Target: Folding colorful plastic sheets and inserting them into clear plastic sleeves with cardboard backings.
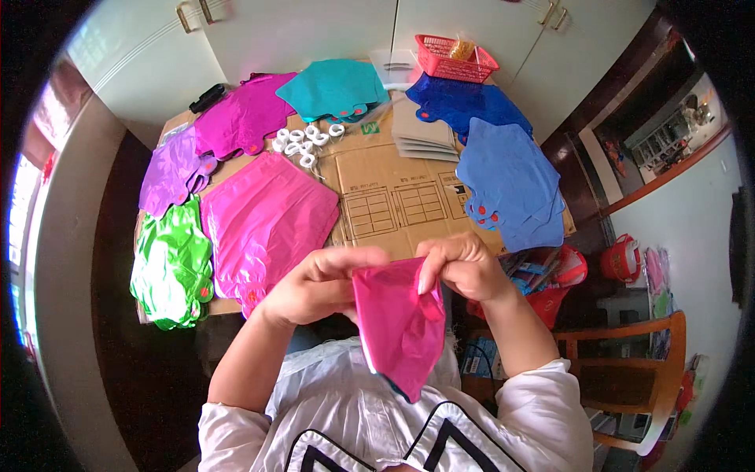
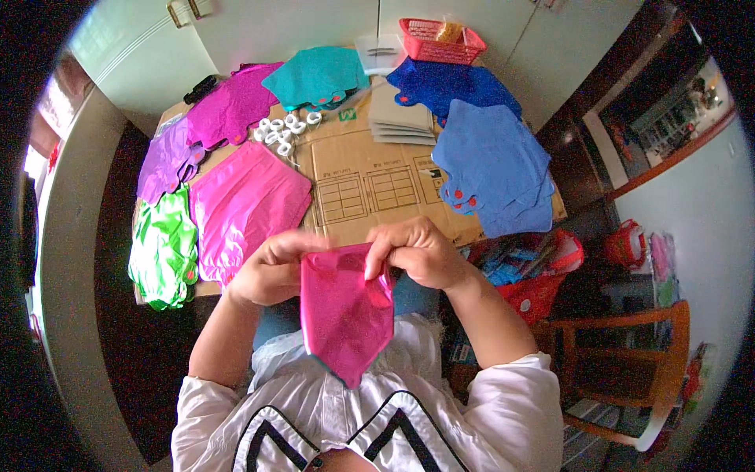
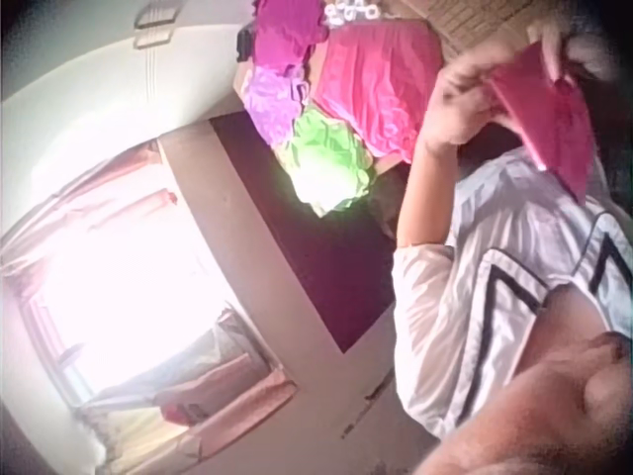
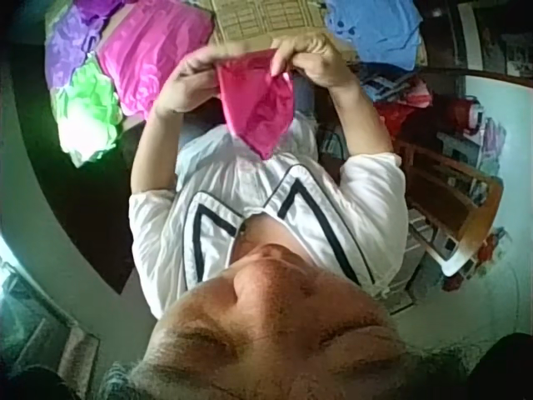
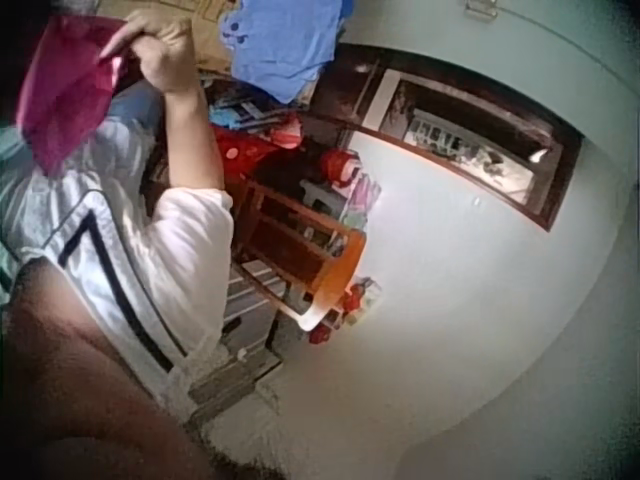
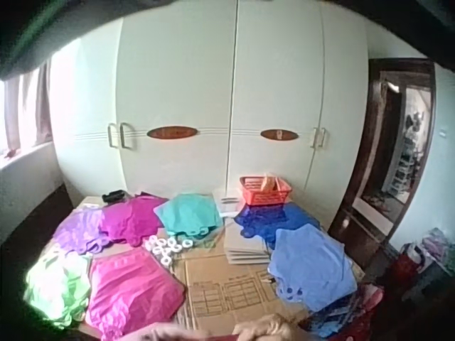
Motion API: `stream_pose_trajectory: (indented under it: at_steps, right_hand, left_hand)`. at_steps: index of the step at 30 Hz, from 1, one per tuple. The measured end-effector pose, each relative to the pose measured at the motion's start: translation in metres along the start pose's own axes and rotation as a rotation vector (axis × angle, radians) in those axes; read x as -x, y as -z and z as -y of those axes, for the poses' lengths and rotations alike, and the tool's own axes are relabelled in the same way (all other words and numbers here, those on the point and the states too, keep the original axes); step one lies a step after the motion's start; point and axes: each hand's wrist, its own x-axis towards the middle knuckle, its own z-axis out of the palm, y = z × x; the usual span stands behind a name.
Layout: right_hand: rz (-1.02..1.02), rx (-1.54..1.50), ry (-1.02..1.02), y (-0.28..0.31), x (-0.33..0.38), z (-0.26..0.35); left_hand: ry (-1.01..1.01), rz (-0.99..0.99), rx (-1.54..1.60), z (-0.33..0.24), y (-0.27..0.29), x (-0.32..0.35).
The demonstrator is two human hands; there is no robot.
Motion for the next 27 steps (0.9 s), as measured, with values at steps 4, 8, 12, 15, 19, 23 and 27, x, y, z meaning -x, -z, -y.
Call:
stream_pose_trajectory:
  at_steps: [4, 8, 12, 15, 19, 23, 27]
  right_hand:
    - [0.019, 0.177, -0.061, 0.006, -0.008, 0.005]
    - [-0.128, -0.198, -0.177, 0.014, -0.006, -0.013]
    - [-0.217, 0.983, 0.316, 0.010, -0.009, -0.015]
    - [-0.062, 1.281, 0.587, 0.016, -0.011, -0.020]
    - [-0.204, 0.887, 0.071, 0.020, -0.016, -0.009]
    - [-0.114, 0.192, -0.428, 0.033, -0.025, -0.005]
    - [-0.060, 0.056, -0.432, 0.033, -0.029, -0.013]
  left_hand:
    - [0.192, -0.171, 0.082, 0.006, 0.009, -0.010]
    - [0.267, -0.293, -0.069, 0.014, 0.000, -0.016]
    - [0.232, -0.418, -0.076, 0.006, 0.006, -0.014]
    - [0.278, -0.475, -0.061, 0.008, 0.011, -0.026]
    - [0.155, -0.494, -0.327, -0.011, 0.014, -0.024]
    - [-0.025, -0.358, -0.665, -0.007, 0.000, -0.028]
    - [0.212, -0.474, -0.758, -0.011, 0.007, -0.038]
